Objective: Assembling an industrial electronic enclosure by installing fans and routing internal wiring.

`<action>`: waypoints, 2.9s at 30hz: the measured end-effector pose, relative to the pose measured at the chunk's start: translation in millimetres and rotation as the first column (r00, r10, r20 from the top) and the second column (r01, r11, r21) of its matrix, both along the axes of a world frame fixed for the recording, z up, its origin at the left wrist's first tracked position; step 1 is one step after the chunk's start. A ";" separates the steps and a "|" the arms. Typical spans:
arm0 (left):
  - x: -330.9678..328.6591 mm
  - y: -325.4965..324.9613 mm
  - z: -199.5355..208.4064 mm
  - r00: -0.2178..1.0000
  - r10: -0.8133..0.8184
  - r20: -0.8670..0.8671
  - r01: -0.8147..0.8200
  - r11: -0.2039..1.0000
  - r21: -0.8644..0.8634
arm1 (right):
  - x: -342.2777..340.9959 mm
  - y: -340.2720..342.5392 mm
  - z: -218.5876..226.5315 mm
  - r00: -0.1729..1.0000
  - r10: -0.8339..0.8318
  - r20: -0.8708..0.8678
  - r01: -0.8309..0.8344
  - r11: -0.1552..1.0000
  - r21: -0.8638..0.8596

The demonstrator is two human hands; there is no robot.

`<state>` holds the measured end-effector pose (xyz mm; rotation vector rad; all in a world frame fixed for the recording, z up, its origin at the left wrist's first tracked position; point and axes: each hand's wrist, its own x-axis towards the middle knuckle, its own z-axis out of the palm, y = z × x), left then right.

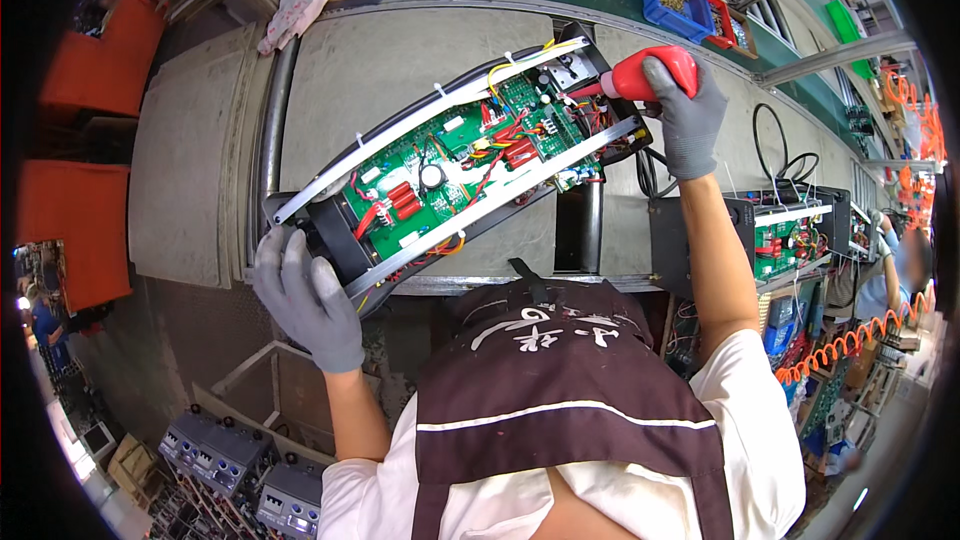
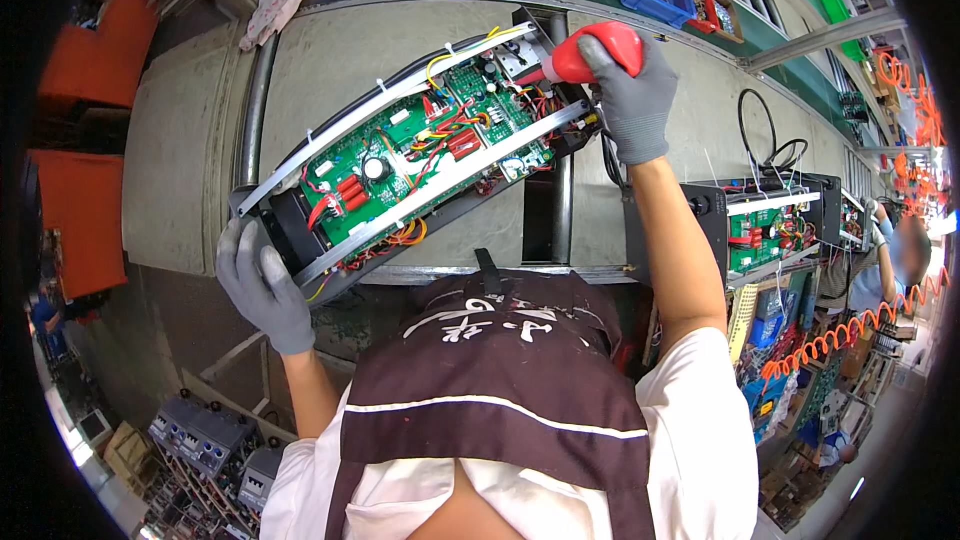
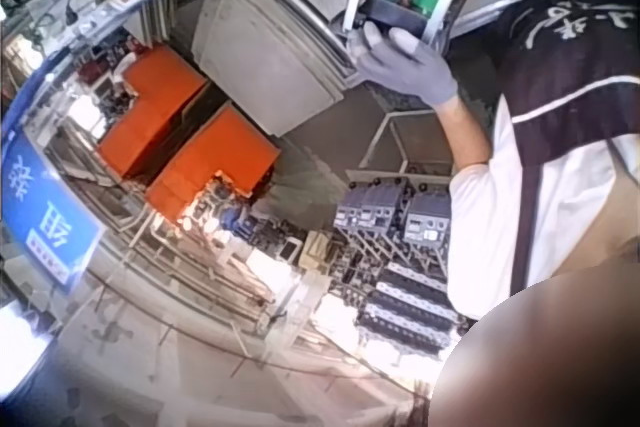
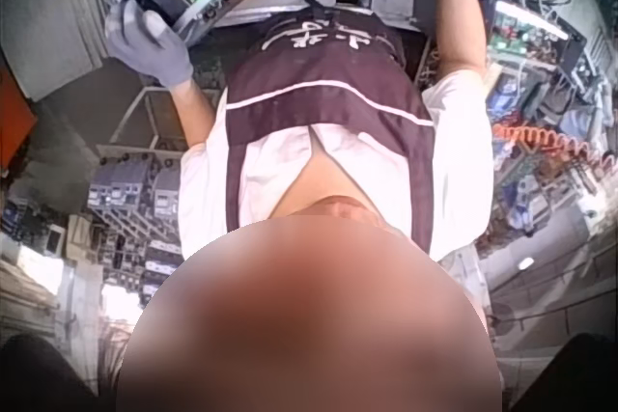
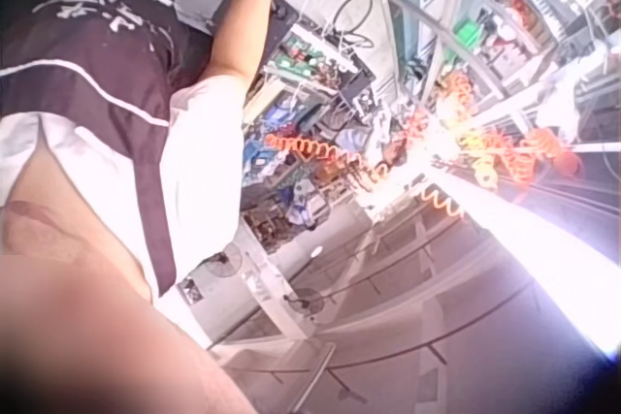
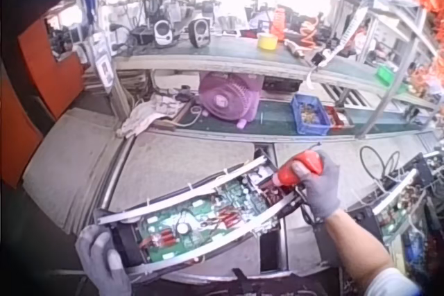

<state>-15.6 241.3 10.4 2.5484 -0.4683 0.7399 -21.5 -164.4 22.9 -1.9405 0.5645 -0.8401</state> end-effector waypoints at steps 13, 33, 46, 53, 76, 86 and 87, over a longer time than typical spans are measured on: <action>0.8 0.3 0.7 1.000 -0.005 0.009 0.005 1.000 -0.011 | 4.7 -12.2 16.3 0.987 0.083 -0.139 -0.070 0.992 0.102; 1.3 -0.2 -0.1 1.000 -0.009 0.013 0.009 1.000 -0.003 | 3.8 -15.8 21.7 0.972 0.113 -0.205 -0.097 0.992 0.085; -0.8 0.7 0.2 1.000 -0.006 0.028 0.006 1.000 0.008 | 6.1 -22.5 14.4 0.964 0.168 -0.208 -0.137 0.978 0.157; -1.5 0.6 -0.7 0.997 -0.044 0.065 0.045 0.999 -0.012 | -21.2 -11.5 7.5 0.998 -0.038 0.052 0.023 0.961 0.275; -32.4 8.5 -30.4 0.965 -0.261 0.039 0.262 0.965 -0.026 | -179.8 45.2 -53.0 0.892 -0.289 0.346 0.008 0.778 0.629; -31.9 0.7 -47.3 0.975 -0.147 0.165 0.140 0.989 0.051 | -183.2 23.8 -107.0 0.946 0.073 0.316 0.072 0.903 -0.425; -32.7 0.4 -49.8 0.976 -0.140 0.164 0.140 0.990 0.011 | -180.9 18.0 -115.3 0.942 0.119 0.314 0.046 0.880 -0.473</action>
